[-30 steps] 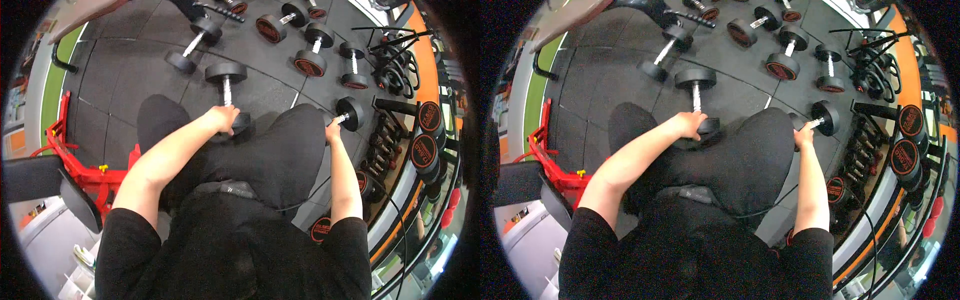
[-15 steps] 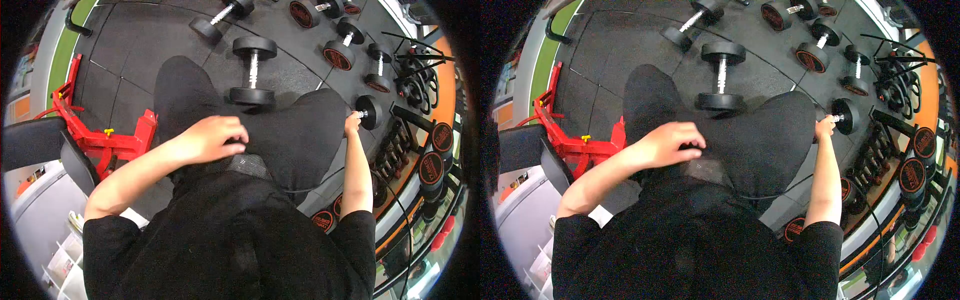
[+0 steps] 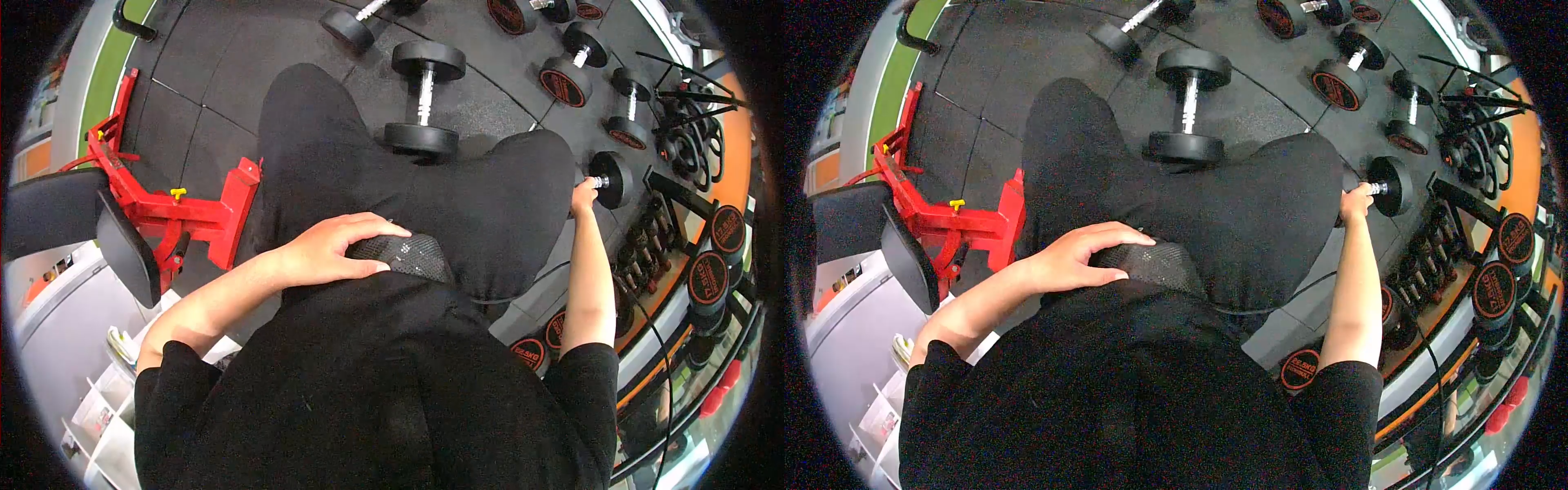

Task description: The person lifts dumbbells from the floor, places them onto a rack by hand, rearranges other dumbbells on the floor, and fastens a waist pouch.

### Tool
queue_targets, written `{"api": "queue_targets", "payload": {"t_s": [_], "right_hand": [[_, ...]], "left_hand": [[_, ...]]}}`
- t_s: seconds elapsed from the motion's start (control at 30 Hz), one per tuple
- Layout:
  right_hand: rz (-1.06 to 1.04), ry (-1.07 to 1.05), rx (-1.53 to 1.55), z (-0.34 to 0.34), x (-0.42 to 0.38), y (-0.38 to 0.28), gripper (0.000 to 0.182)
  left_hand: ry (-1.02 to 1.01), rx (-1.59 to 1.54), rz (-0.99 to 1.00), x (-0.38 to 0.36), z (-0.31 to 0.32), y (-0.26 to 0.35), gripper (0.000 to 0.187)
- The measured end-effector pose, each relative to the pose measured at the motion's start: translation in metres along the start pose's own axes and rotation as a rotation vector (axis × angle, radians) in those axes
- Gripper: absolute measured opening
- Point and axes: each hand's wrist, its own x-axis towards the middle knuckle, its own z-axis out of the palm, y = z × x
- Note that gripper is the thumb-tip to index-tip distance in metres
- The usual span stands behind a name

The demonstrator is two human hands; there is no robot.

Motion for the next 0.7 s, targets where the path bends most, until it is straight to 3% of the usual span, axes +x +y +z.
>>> {"api": "queue_targets", "payload": {"t_s": [0.1, 0.17, 0.2, 0.27, 0.33, 0.4, 0.53, 0.6, 0.63, 0.67, 0.7], "right_hand": [[-0.008, -0.011, 0.019, 0.003, 0.001, 0.002, 0.075], [0.019, 0.005, 0.038, 0.003, -0.001, 0.003, 0.071], [0.02, 0.006, 0.037, 0.002, -0.001, 0.004, 0.071], [0.019, -0.013, 0.122, 0.004, 0.001, 0.008, 0.07], [0.069, -0.022, 0.178, 0.007, 0.009, 0.012, 0.071], [0.12, -0.028, 0.234, 0.003, 0.005, 0.01, 0.073], [0.015, -0.078, 0.045, -0.008, -0.012, 0.005, 0.081], [0.019, -0.072, 0.003, -0.005, -0.007, 0.011, 0.085], [0.067, -0.074, 0.08, -0.001, -0.003, 0.012, 0.088], [0.113, -0.077, 0.157, 0.005, 0.004, 0.015, 0.091], [0.137, -0.08, 0.143, 0.011, 0.011, 0.022, 0.092]], "left_hand": [[0.039, 0.029, 0.034, -0.001, 0.005, 0.007, 0.067], [0.034, 0.092, 0.091, -0.001, 0.003, 0.023, 0.093], [0.033, 0.092, 0.093, -0.001, 0.004, 0.029, 0.093], [-0.003, 0.381, 0.028, -0.004, 0.01, 0.04, 0.112], [0.034, 0.369, 0.032, -0.007, 0.016, 0.043, 0.114], [0.138, 0.34, 0.072, -0.007, 0.02, 0.044, 0.109], [0.153, 0.329, 0.14, -0.008, 0.021, 0.047, 0.098], [0.141, 0.515, 0.289, -0.009, 0.019, 0.051, 0.079], [0.152, 0.527, 0.283, -0.009, 0.02, 0.054, 0.052], [0.194, 0.563, 0.375, -0.008, 0.021, 0.052, 0.039], [0.204, 0.636, 0.424, -0.008, 0.02, 0.05, 0.035]]}}
